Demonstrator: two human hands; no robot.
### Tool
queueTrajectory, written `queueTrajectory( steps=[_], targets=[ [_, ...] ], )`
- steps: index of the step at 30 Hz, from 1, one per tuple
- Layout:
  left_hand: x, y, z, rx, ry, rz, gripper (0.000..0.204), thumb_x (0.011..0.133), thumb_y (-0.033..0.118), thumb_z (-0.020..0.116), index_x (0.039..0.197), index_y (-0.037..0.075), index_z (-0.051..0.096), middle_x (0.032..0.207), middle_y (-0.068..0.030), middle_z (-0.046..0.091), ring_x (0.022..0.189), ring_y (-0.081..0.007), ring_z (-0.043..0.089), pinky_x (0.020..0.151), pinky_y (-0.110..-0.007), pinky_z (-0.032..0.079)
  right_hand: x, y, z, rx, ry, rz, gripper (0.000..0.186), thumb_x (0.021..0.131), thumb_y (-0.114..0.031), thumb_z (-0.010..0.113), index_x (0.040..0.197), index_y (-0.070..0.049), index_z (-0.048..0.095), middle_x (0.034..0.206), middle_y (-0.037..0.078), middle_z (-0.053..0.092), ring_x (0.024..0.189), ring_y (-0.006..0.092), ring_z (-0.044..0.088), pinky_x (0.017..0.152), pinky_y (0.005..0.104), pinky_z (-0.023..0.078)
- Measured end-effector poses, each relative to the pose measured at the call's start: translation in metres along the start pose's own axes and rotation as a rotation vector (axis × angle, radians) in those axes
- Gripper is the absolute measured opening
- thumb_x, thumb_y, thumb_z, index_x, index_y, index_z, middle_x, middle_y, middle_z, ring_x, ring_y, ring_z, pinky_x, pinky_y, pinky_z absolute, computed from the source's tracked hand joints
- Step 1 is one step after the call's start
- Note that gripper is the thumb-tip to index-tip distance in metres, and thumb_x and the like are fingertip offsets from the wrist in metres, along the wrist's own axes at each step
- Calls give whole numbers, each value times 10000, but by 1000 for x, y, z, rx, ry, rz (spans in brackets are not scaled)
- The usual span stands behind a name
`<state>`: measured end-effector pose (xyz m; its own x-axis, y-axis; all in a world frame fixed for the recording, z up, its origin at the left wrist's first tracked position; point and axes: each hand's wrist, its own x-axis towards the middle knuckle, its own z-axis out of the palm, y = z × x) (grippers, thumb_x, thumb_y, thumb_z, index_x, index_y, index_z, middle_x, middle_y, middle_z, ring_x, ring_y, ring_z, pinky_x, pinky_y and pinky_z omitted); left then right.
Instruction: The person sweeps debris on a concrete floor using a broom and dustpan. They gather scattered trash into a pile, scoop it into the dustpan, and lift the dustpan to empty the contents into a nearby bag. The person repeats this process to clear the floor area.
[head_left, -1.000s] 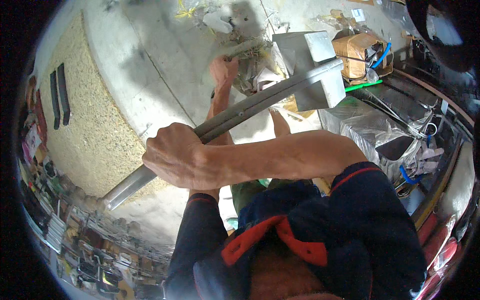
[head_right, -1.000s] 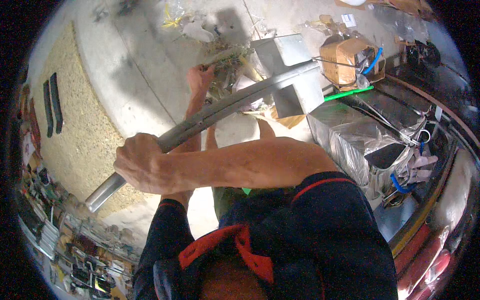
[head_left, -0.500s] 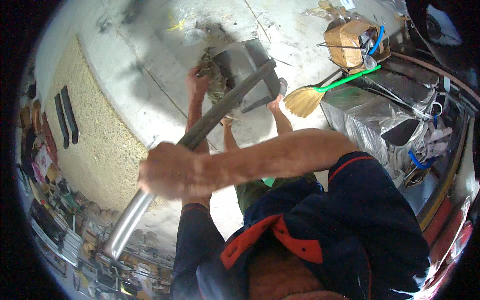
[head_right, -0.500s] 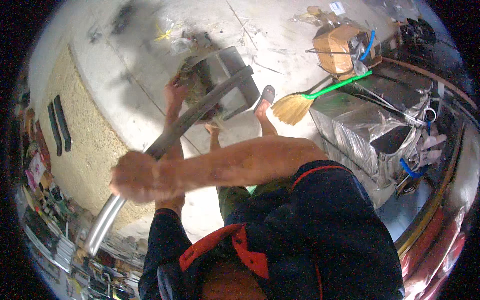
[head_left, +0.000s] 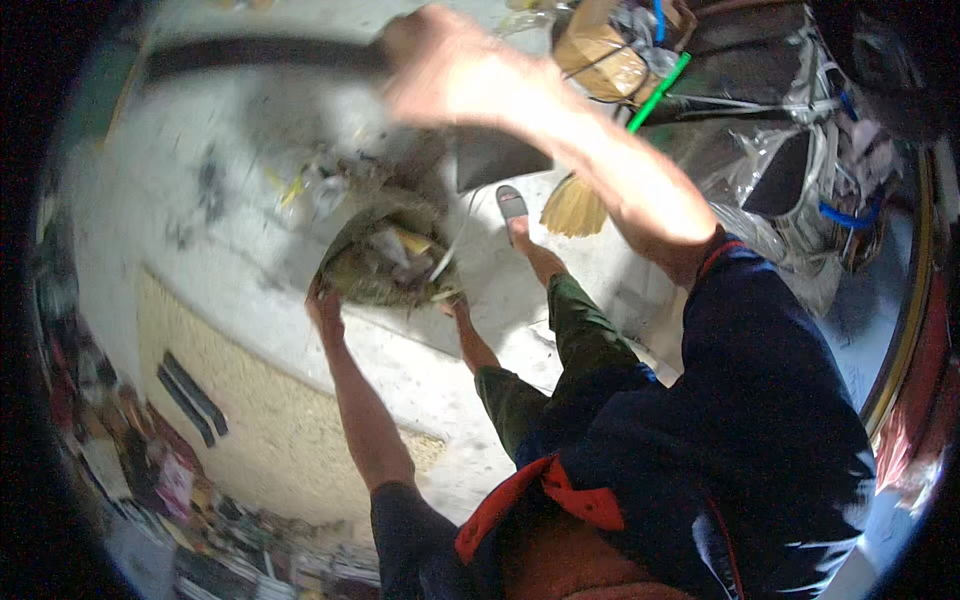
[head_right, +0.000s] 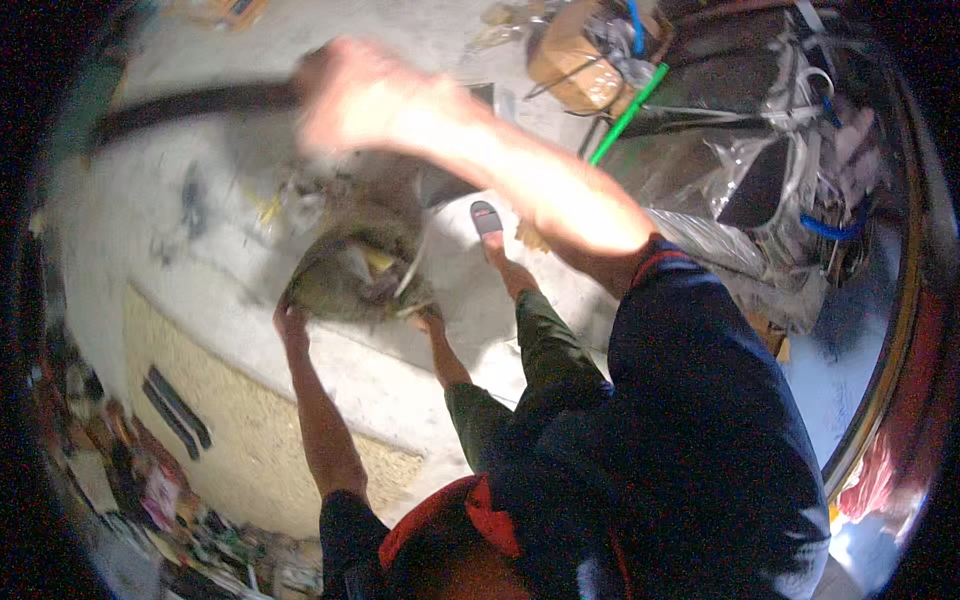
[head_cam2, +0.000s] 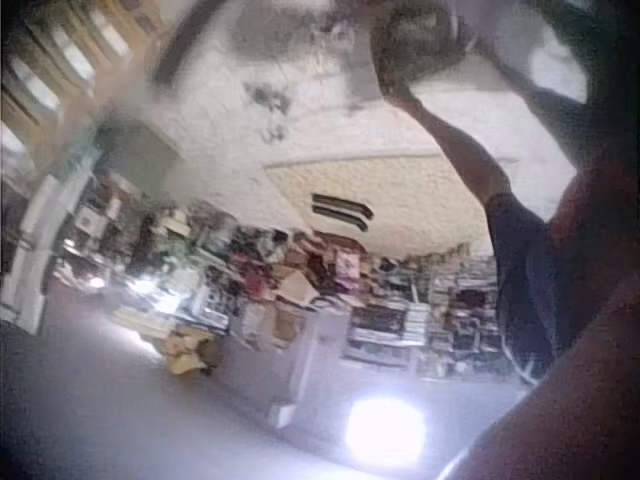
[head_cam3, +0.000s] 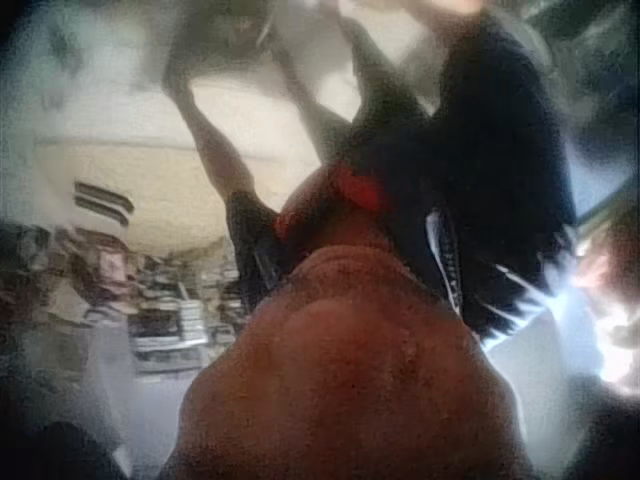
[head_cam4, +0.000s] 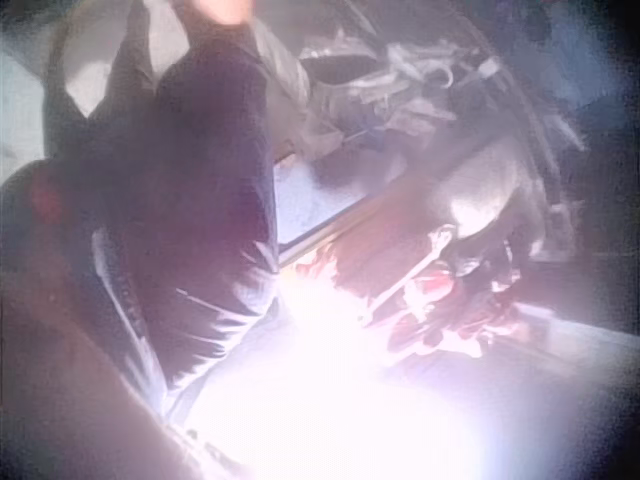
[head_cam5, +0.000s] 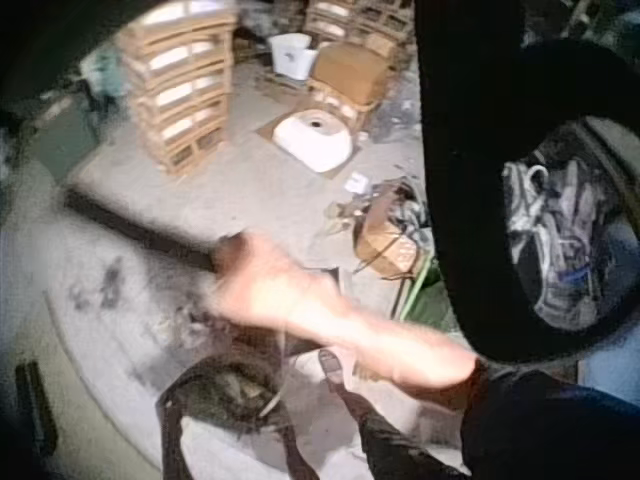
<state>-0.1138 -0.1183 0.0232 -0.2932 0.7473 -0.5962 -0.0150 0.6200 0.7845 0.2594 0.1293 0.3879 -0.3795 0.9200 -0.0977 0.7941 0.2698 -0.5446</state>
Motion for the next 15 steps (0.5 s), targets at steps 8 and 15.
queueTrajectory(
  steps=[8,15],
  targets=[
    [-15,17,41,245,243,-32,619,929,97,692,1468,-37,418,1225,-149,625,1033,-224,608,832,-342,520,-53,507,28,-101,-106,189,541,894,-505,634,1204,-65,690,1118,142,713,980,308,679,963,456,500],
    [-21,6,33,148,156,-346,488,954,169,615,1382,-18,476,1218,-133,632,1084,-239,624,905,-402,530,-85,737,78,202,-28,705,854,828,-754,596,1310,-52,651,1215,118,694,1095,241,649,1010,414,481]
  ],
)
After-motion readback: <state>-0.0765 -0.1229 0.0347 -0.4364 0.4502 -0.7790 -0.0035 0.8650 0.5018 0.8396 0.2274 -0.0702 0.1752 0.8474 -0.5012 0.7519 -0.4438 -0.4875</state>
